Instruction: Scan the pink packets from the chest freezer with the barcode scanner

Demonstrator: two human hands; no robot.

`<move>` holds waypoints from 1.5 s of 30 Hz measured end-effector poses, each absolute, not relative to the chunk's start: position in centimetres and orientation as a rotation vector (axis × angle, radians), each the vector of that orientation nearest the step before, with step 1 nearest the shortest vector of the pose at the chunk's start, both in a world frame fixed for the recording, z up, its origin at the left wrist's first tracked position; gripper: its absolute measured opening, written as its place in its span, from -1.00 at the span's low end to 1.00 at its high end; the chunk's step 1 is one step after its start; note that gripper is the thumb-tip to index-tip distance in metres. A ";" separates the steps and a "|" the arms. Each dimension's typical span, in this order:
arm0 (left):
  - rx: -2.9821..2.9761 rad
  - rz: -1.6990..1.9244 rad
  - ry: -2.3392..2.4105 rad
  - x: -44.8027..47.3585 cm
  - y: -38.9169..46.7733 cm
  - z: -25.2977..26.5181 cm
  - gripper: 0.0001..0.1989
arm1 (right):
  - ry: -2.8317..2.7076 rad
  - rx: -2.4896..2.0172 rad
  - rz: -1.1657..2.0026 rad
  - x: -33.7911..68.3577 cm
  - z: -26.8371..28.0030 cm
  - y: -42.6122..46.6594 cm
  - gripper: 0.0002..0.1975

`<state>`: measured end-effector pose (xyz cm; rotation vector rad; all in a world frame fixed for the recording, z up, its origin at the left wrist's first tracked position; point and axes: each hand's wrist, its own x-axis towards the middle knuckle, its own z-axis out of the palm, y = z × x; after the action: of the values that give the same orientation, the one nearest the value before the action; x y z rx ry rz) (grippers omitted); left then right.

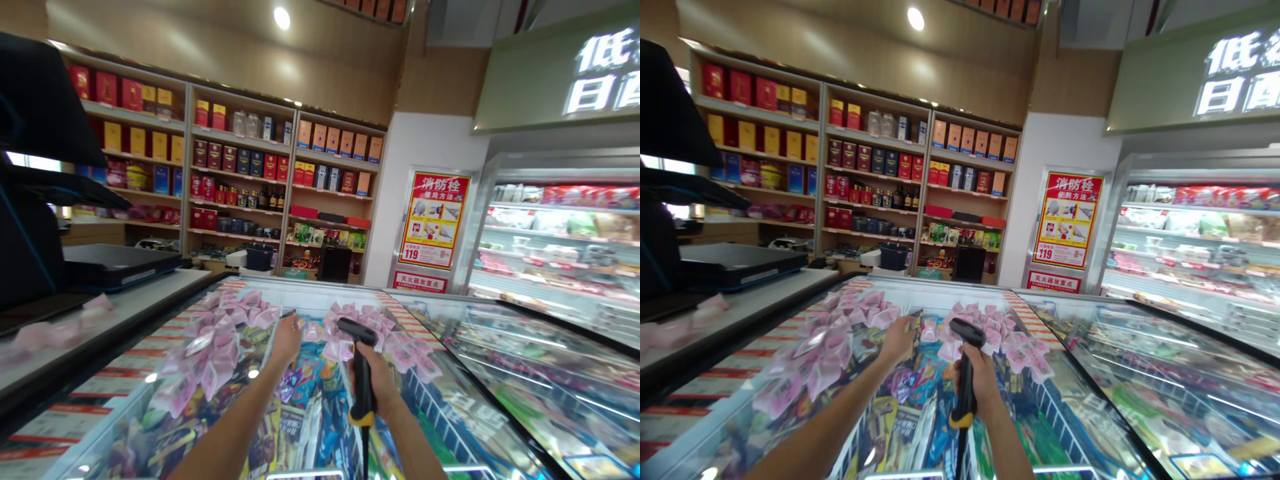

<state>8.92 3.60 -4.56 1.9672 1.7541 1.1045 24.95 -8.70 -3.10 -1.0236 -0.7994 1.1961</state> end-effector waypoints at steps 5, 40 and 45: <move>2.077 0.984 2.012 1.0 2.4 -2.8 -0.62 | -0.881 -0.984 1.222 22.5 -3.2 -8.5 -0.63; 1.806 0.939 1.817 5.6 4.1 -2.7 -0.74 | -0.940 -0.968 1.297 21.8 -2.9 -9.6 -0.66; 1.787 0.923 1.858 6.7 3.7 -3.2 -0.72 | -0.958 -0.977 1.308 21.8 -2.8 -9.6 -0.65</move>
<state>6.68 3.68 -3.18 1.7870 1.8577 0.9232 21.80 -9.63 -2.76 -0.9768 -0.9580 1.3078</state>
